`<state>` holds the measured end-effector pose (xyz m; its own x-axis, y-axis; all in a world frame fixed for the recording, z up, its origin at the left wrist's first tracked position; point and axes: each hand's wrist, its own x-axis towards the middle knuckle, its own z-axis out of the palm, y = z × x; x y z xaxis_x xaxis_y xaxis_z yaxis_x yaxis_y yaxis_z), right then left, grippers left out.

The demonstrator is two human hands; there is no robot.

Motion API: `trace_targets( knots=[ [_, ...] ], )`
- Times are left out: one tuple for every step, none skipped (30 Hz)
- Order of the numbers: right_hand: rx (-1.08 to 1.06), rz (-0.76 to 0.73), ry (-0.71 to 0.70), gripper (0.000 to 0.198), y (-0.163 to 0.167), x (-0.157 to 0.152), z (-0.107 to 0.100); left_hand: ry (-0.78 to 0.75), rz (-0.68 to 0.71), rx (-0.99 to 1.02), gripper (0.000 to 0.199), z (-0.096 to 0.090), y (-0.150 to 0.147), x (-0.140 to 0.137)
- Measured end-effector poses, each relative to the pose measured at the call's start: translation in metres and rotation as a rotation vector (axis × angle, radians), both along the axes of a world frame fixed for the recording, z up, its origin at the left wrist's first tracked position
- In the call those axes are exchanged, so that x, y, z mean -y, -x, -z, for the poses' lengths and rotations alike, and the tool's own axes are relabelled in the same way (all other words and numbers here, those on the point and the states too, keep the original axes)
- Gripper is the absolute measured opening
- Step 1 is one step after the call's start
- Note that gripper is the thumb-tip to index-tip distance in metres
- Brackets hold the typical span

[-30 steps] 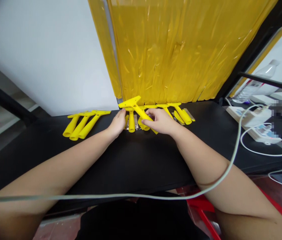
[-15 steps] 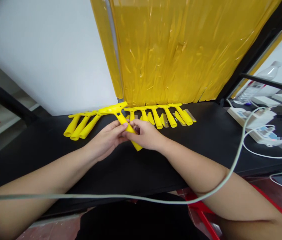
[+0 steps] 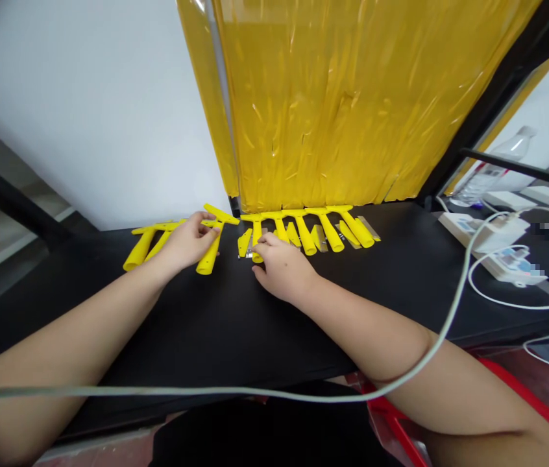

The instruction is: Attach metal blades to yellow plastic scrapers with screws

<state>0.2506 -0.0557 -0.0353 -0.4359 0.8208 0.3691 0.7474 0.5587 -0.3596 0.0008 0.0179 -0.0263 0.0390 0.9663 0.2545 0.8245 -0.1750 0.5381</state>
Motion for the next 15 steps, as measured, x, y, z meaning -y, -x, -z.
trace_targets(
  knots=[
    [0.044,0.006,0.013,0.031,0.002,0.0,0.002,-0.008,0.014,-0.044,0.037,0.001,-0.001,-0.002],
    [0.08,0.012,0.024,0.031,0.003,-0.001,0.003,-0.007,0.029,-0.07,0.032,0.002,-0.003,-0.004],
    [0.105,0.015,0.031,0.031,0.004,-0.002,0.004,-0.004,0.04,-0.082,0.028,0.004,-0.005,-0.005],
    [0.122,0.016,0.037,0.03,0.004,-0.003,0.004,-0.002,0.048,-0.088,0.025,0.005,-0.007,-0.007],
    [0.131,0.017,0.042,0.03,0.005,-0.005,0.005,-0.005,0.054,-0.095,0.024,0.006,-0.008,-0.009],
    [0.137,0.02,0.046,0.03,0.004,-0.006,0.004,-0.01,0.056,-0.1,0.024,0.007,-0.009,-0.01],
    [0.14,0.022,0.051,0.03,0.004,-0.006,0.004,-0.016,0.054,-0.102,0.023,0.008,-0.009,-0.012],
    [0.143,0.025,0.055,0.029,0.004,-0.006,0.003,-0.021,0.048,-0.102,0.023,0.008,-0.009,-0.013],
    [0.146,0.029,0.059,0.029,0.004,-0.006,0.003,-0.026,0.037,-0.1,0.023,0.007,-0.008,-0.013],
    [0.148,0.032,0.063,0.028,0.004,-0.006,0.002,-0.032,0.021,-0.096,0.024,0.006,-0.006,-0.013],
    [0.151,0.036,0.066,0.028,0.004,-0.005,0.002,-0.039,0.0,-0.091,0.025,0.004,-0.004,-0.012],
    [0.154,0.04,0.067,0.028,0.004,-0.005,0.001,-0.047,-0.026,-0.08,0.029,0.001,-0.003,-0.011],
    [0.157,0.044,0.069,0.028,0.004,-0.004,0.001,-0.055,-0.053,-0.064,0.034,-0.002,-0.001,-0.01],
    [0.159,0.047,0.071,0.028,0.004,-0.004,0.0,-0.063,-0.08,-0.045,0.038,-0.005,0.001,-0.008],
    [0.162,0.048,0.076,0.029,0.004,-0.003,0.0,-0.071,-0.1,-0.023,0.043,-0.008,0.002,-0.006]
  ],
)
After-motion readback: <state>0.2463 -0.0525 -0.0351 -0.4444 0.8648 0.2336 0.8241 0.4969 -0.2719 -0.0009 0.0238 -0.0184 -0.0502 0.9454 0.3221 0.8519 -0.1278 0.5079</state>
